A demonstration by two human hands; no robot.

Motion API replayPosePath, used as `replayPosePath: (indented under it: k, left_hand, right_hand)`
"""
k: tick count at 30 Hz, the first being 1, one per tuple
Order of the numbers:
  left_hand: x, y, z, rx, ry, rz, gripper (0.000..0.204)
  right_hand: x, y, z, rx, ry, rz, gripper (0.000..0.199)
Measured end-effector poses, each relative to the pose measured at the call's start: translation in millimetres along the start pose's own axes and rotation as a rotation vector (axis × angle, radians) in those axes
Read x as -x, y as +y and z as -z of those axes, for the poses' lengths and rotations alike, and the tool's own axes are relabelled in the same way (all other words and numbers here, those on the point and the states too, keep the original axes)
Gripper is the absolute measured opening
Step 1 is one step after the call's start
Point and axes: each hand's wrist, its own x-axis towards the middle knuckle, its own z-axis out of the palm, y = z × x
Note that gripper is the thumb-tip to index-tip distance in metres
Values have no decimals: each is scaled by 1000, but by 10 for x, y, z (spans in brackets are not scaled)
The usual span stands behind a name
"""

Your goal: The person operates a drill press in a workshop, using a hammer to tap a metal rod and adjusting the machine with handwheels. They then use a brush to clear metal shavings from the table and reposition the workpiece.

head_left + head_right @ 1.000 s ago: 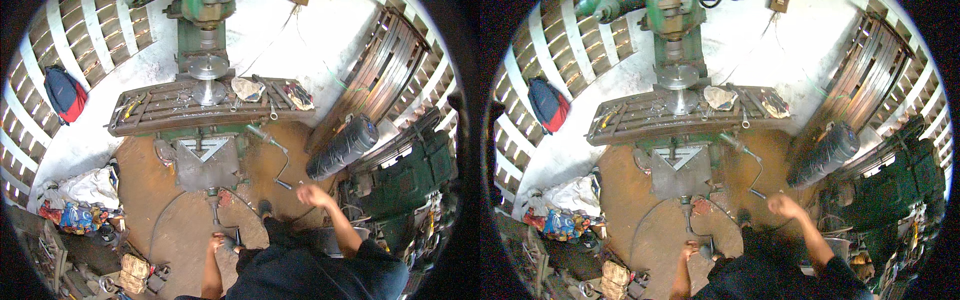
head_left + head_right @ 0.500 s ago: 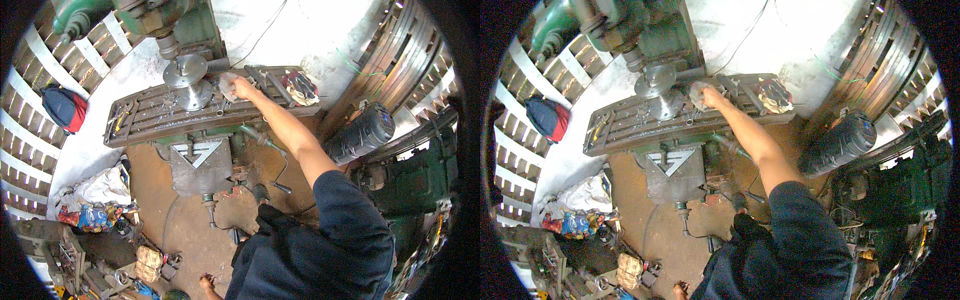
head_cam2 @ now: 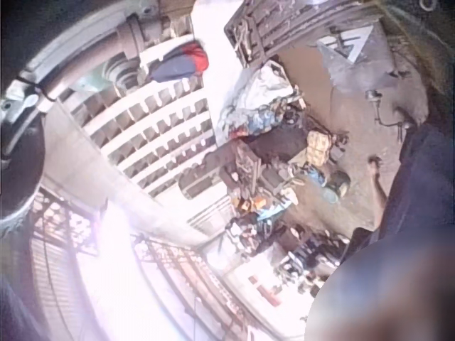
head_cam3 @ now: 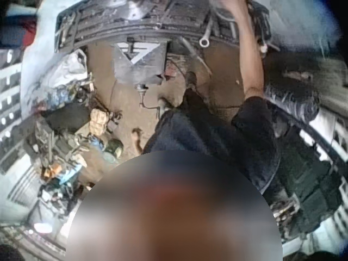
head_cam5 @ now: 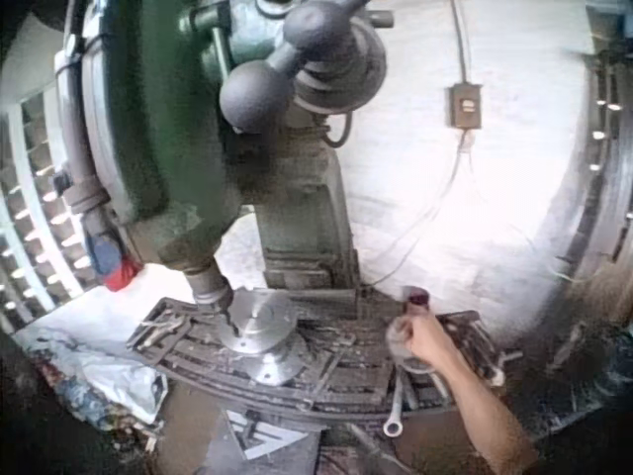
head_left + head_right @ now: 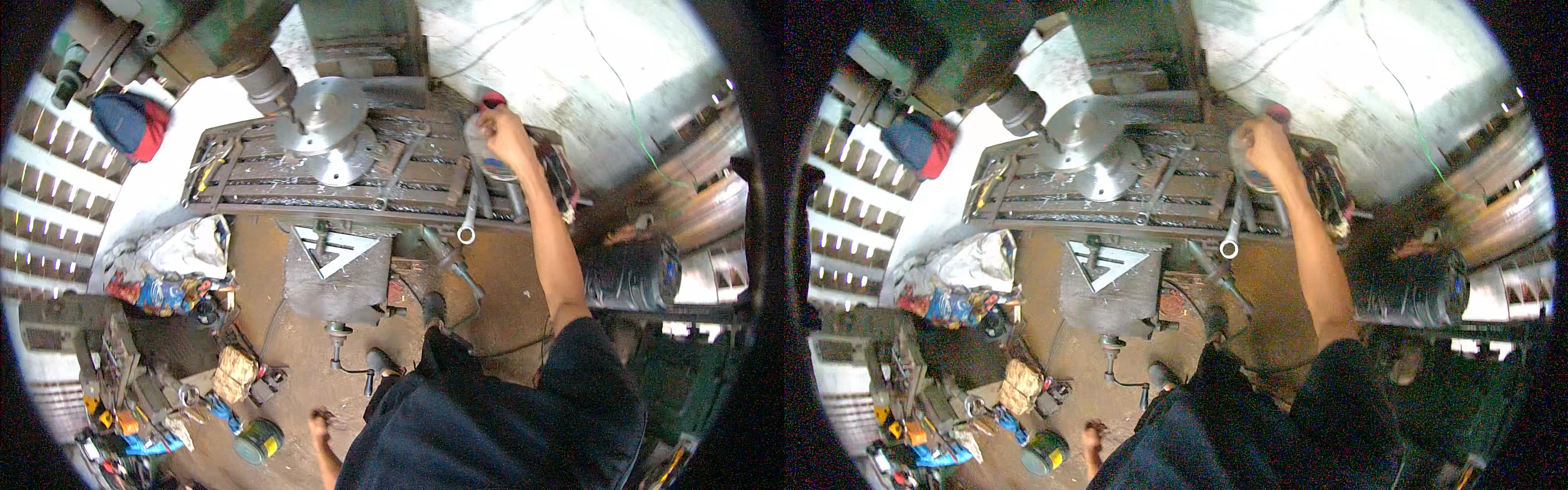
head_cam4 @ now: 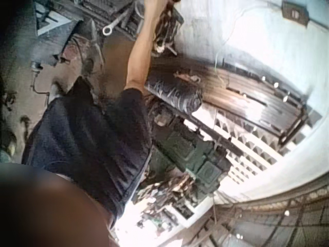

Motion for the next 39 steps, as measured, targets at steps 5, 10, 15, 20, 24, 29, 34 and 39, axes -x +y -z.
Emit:
replayPosePath:
  k: [5,10,15,20,24,29,34,39]
  left_hand:
    - [-189,1379,-326,-13,19,-165,9]
    - [75,1661,-515,-92,56,-263,9]
    - [630,653,-453,14,128,-77,10]
    - [1313,-623,-654,145,248,235,12]
    - [1522,-1219,-918,168,298,227,11]
    - [1209,-1359,-979,65,304,89,14]
    - [932,-978,-810,285,168,11,21]
    - [1007,-397,-824,-2,253,119,19]
  right_hand:
    - [-185,-549,-955,-341,-263,421,23]
    - [-424,-721,-1539,-171,-297,485,25]
    - [-430,-651,-1626,-58,-329,552,20]
    - [-284,-724,-1635,-146,-218,467,15]
    - [-270,-776,-1576,-147,-251,428,18]
    - [-298,-656,-1310,-210,-233,462,17]
    - [-133,-377,-863,-211,-323,324,13]
    - [324,-247,-293,-231,-329,182,17]
